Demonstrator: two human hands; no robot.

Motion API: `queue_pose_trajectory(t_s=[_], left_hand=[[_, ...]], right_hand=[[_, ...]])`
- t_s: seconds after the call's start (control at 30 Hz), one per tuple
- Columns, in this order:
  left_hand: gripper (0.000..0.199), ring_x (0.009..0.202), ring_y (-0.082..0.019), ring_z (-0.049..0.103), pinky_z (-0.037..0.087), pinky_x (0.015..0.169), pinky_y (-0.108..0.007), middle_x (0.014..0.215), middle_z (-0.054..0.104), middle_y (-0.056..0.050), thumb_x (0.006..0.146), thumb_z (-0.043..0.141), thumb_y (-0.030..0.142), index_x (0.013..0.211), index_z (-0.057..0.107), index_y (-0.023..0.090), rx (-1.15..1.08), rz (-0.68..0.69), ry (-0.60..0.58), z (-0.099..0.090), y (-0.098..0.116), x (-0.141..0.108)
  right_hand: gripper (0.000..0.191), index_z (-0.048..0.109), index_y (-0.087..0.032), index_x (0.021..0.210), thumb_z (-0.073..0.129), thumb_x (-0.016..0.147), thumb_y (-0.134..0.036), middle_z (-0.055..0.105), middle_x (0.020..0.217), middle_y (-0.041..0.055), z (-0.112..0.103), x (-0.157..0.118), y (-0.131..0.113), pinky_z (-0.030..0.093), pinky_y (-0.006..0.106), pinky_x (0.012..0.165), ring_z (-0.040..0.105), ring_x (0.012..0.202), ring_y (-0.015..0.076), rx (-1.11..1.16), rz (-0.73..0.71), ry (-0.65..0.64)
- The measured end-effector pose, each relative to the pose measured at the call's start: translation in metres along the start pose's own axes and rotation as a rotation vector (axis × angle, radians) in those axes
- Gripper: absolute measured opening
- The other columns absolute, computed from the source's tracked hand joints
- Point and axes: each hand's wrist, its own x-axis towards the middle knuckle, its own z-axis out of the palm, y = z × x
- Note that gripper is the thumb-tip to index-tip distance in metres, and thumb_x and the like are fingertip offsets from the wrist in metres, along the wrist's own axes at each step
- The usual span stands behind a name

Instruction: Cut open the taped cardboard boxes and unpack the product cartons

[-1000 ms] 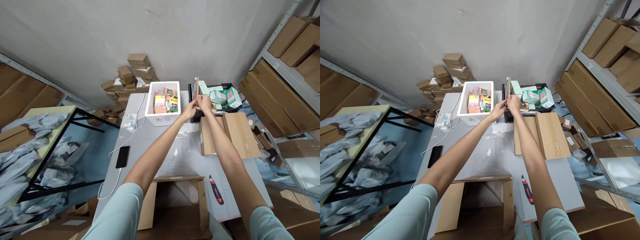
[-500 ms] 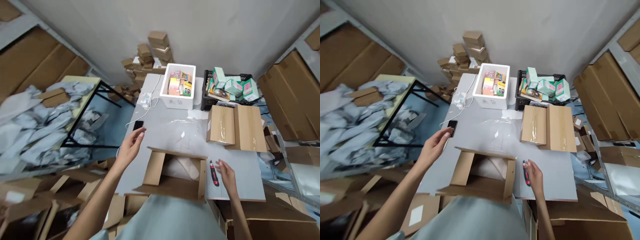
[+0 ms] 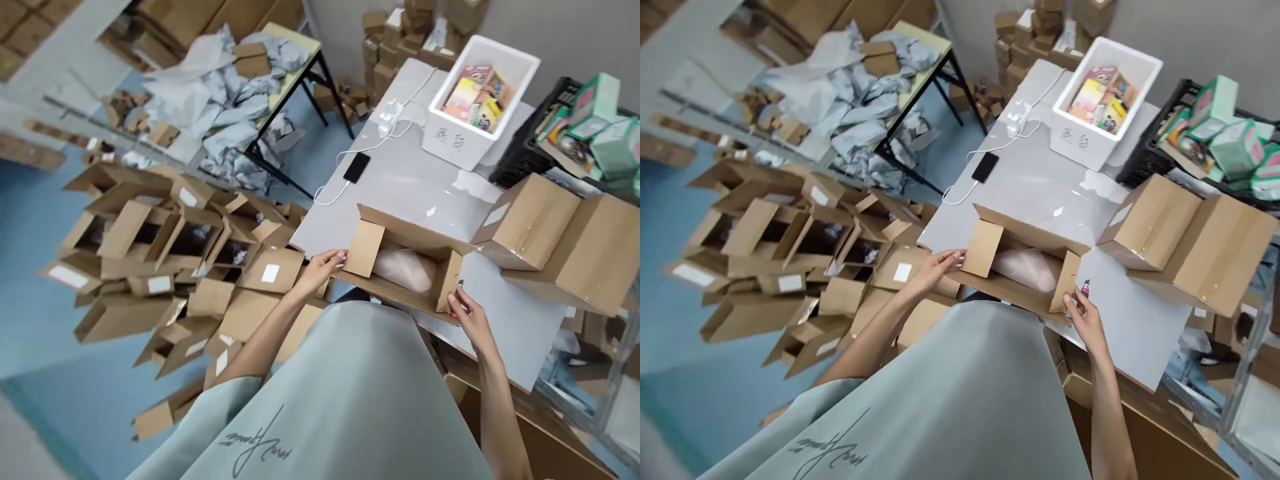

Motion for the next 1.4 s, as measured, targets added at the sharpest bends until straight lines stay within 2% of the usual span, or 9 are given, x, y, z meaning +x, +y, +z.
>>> queue_pose_trajectory(t_s=[0.17,0.4,0.53,0.7,0.83,0.97,1.1,1.23,1.4], left_hand=[[0.092,0.138,-0.04,0.074,0.062,0.12,-0.052,0.139,0.083,-0.017,0.08,0.078,0.097,0.129,0.086,0.02,-0.138,0.052,0.215,-0.04,-0.048,-0.066],[0.074,0.133,-0.036,0.075,0.06,0.118,-0.05,0.14,0.08,-0.016,0.102,0.062,0.083,0.132,0.087,0.02,-0.248,0.205,0.412,-0.116,-0.097,-0.111],[0.066,0.138,-0.035,0.072,0.053,0.128,-0.051,0.14,0.081,-0.013,0.107,0.059,0.077,0.131,0.088,0.023,-0.338,0.275,0.532,-0.186,-0.135,-0.136],[0.069,0.138,-0.035,0.073,0.053,0.128,-0.05,0.141,0.082,-0.012,0.107,0.058,0.079,0.135,0.087,0.024,-0.495,0.222,0.734,-0.274,-0.205,-0.194],[0.078,0.14,-0.036,0.072,0.057,0.124,-0.05,0.151,0.078,-0.015,0.104,0.058,0.085,0.139,0.083,0.021,-0.653,0.114,0.885,-0.311,-0.263,-0.252],[0.079,0.145,-0.037,0.069,0.056,0.125,-0.05,0.158,0.072,-0.018,0.103,0.059,0.085,0.14,0.081,0.018,-0.788,-0.017,1.015,-0.309,-0.307,-0.299],[0.084,0.148,-0.037,0.067,0.055,0.125,-0.049,0.157,0.073,-0.019,0.103,0.056,0.087,0.145,0.076,0.017,-0.905,-0.126,1.074,-0.285,-0.327,-0.321],[0.082,0.151,-0.036,0.065,0.053,0.126,-0.048,0.16,0.071,-0.018,0.103,0.055,0.085,0.145,0.075,0.017,-0.965,-0.159,1.118,-0.254,-0.327,-0.325],[0.078,0.15,-0.036,0.066,0.054,0.126,-0.049,0.157,0.072,-0.017,0.104,0.055,0.085,0.142,0.077,0.02,-0.897,-0.187,1.169,-0.203,-0.314,-0.328]], right_hand=[[0.102,0.077,-0.021,0.156,0.091,0.078,-0.086,0.077,0.156,0.0163,0.032,-0.014,-0.029,0.074,0.039,0.095,0.081,0.128,0.0334,-0.124,-0.074,-0.152],[0.097,0.069,-0.03,0.166,0.093,0.082,-0.075,0.069,0.168,0.0088,0.131,-0.038,-0.064,0.07,0.044,0.113,0.059,0.162,0.0386,-0.292,-0.138,-0.185],[0.094,0.066,-0.034,0.169,0.091,0.086,-0.073,0.07,0.168,0.0048,0.215,-0.06,-0.093,0.069,0.048,0.117,0.062,0.16,0.0417,-0.426,-0.213,-0.338],[0.091,0.062,-0.037,0.172,0.085,0.092,-0.074,0.063,0.175,-0.0008,0.353,-0.091,-0.12,0.064,0.05,0.125,0.062,0.16,0.0403,-0.656,-0.305,-0.573],[0.09,0.062,-0.038,0.172,0.085,0.093,-0.073,0.065,0.173,-0.0002,0.459,-0.115,-0.123,0.064,0.046,0.123,0.061,0.161,0.0382,-0.8,-0.353,-0.793],[0.09,0.067,-0.037,0.168,0.089,0.088,-0.074,0.069,0.168,0.0031,0.531,-0.138,-0.116,0.066,0.044,0.119,0.066,0.155,0.0379,-0.9,-0.366,-0.926],[0.098,0.067,-0.034,0.168,0.091,0.084,-0.078,0.075,0.161,0.007,0.56,-0.153,-0.11,0.066,0.048,0.12,0.071,0.148,0.0389,-1.011,-0.35,-0.974],[0.1,0.066,-0.035,0.169,0.091,0.083,-0.078,0.072,0.165,0.0064,0.557,-0.145,-0.102,0.064,0.049,0.121,0.071,0.149,0.039,-1.055,-0.349,-1.017],[0.101,0.068,-0.031,0.167,0.092,0.082,-0.079,0.071,0.166,0.0085,0.524,-0.109,-0.083,0.06,0.051,0.126,0.066,0.155,0.04,-1.008,-0.314,-1.061]])
